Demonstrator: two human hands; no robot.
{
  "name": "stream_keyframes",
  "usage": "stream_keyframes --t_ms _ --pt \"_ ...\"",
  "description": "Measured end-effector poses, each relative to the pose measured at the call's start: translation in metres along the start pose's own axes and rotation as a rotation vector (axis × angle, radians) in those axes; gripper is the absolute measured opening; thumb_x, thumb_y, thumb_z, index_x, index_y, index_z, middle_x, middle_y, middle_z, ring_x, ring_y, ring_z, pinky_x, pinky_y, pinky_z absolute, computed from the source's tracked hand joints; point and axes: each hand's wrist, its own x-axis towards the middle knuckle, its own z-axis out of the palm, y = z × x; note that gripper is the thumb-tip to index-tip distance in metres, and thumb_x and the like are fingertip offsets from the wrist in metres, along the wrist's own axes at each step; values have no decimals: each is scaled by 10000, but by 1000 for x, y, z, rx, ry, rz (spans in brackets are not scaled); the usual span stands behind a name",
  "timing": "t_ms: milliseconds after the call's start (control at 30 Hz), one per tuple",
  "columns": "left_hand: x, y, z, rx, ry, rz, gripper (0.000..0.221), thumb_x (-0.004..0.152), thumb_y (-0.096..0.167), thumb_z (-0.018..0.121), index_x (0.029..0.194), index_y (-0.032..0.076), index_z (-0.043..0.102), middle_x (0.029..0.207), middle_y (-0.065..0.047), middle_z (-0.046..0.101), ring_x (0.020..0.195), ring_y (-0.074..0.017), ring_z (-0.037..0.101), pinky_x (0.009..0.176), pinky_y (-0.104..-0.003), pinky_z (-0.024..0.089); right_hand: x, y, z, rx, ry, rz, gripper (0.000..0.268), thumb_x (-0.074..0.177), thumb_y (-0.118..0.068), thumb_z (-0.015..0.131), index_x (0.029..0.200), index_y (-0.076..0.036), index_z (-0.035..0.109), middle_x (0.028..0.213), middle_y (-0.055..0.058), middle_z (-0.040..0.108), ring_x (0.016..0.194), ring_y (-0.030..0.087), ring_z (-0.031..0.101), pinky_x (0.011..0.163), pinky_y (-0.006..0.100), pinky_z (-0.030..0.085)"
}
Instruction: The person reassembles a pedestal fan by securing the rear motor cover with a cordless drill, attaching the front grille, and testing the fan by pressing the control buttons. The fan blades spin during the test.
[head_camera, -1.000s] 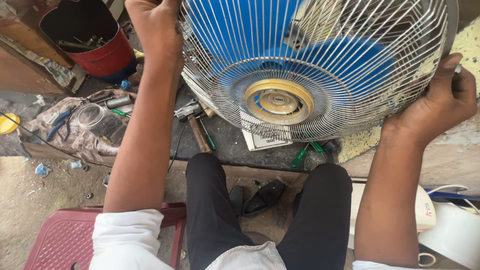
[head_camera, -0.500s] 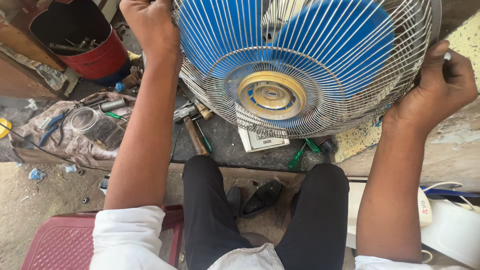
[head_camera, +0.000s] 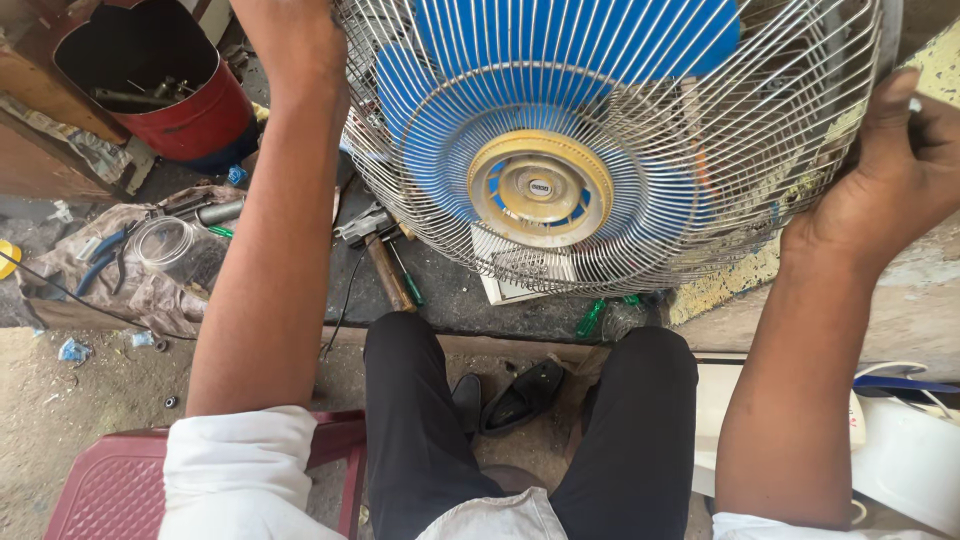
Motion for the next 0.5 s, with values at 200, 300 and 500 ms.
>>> stream_keyframes --t_ms 200,300,500 --pt "0 5 3 17 14 -24 278 941 -55 716 850 2 459 764 30 467 697 -101 403 654 -347 371 -11 -2 -1 -66 -20 -22 340 1087 -163 809 967 98 626 912 149 667 817 204 635 794 344 545" --pt "-2 13 3 77 -34 -49 317 919 -79 662 708 12 444 639 31 442 571 -100 350 577 -328 275 -16 0 -4 -104 -13 -41 339 1100 -165 825 965 90 646 898 137 679 809 195 641 781 332 547" --pt "-4 14 7 -3 -21 -25 294 932 -102 693 740 -15 489 677 34 504 613 -92 419 596 -329 336 -23 4 -6 -58 -30 -35 331 1104 -184 812 961 65 647 884 119 677 800 181 630 756 322 523"
